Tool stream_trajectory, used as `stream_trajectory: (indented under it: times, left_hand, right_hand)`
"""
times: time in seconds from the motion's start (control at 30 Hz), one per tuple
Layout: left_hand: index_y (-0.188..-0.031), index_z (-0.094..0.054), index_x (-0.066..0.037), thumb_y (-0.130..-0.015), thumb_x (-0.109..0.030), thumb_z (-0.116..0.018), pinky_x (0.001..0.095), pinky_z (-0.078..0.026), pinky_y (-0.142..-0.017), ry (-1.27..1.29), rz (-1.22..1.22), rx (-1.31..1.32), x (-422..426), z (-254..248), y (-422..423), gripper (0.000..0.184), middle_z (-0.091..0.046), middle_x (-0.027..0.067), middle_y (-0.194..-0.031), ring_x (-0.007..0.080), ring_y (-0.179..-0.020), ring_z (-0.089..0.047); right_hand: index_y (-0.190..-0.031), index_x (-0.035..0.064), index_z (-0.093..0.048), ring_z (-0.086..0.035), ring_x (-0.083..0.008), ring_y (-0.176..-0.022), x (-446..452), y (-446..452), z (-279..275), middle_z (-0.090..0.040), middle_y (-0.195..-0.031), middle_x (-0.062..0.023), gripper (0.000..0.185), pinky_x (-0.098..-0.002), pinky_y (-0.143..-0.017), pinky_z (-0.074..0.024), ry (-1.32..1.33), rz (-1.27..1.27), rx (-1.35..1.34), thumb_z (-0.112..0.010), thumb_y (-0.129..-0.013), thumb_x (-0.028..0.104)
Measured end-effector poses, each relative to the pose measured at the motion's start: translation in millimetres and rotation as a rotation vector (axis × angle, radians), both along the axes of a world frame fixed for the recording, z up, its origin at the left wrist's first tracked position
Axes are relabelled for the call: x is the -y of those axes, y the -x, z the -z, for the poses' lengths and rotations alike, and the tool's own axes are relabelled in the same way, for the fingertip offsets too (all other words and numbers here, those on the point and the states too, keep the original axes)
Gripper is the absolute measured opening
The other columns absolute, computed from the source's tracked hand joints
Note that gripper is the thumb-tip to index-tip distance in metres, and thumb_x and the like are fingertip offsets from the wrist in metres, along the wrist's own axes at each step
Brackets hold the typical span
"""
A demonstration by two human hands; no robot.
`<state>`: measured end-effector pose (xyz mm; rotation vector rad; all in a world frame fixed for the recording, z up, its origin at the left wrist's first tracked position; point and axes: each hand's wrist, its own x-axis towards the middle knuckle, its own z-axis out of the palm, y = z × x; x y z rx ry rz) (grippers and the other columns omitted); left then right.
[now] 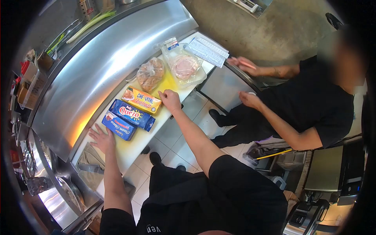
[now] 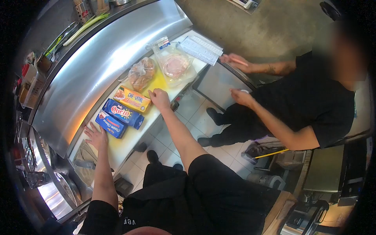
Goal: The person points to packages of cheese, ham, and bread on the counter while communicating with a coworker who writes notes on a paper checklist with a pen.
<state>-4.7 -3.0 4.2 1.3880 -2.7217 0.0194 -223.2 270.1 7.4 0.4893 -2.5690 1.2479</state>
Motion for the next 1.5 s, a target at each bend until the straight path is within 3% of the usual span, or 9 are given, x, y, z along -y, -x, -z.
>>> stream_trajectory:
  times: [0.8,1.17,1.5]
  left_hand:
    - [-0.152,-0.022,-0.019,-0.096,-0.053,-0.034,0.0659,-0.013,-0.110,-0.010,0.009,0.040,2,-2,1,0.067,-0.011,0.0171,-0.158,0.0343,-0.146,-0.012]
    - [-0.152,-0.023,-0.018,-0.096,-0.053,-0.037,0.0667,-0.013,-0.110,0.003,0.021,0.008,3,0,-2,0.068,-0.013,0.0176,-0.158,0.0353,-0.146,-0.013]
    - [-0.152,-0.023,-0.018,-0.095,-0.054,-0.034,0.0661,-0.012,-0.110,0.002,0.009,0.028,3,1,-1,0.068,-0.012,0.0167,-0.159,0.0349,-0.146,-0.012]
  right_hand:
    - [-0.067,0.0026,-0.060,-0.060,-0.0362,-0.066,2,-1,2,-0.061,-0.069,-0.0169,0.033,-0.0451,-0.063,-0.0479,-0.024,0.011,0.024,-0.066,-0.084,0.030]
    - [-0.061,0.0009,-0.057,-0.057,-0.0335,-0.060,0,-2,-3,-0.059,-0.065,-0.0161,0.047,-0.0412,-0.059,-0.0464,0.003,-0.006,0.053,-0.071,-0.081,0.041]
    - [-0.060,0.0011,-0.057,-0.057,-0.0332,-0.060,1,-1,2,-0.059,-0.065,-0.0164,0.047,-0.0421,-0.059,-0.0462,-0.048,0.007,0.035,-0.069,-0.083,0.041]
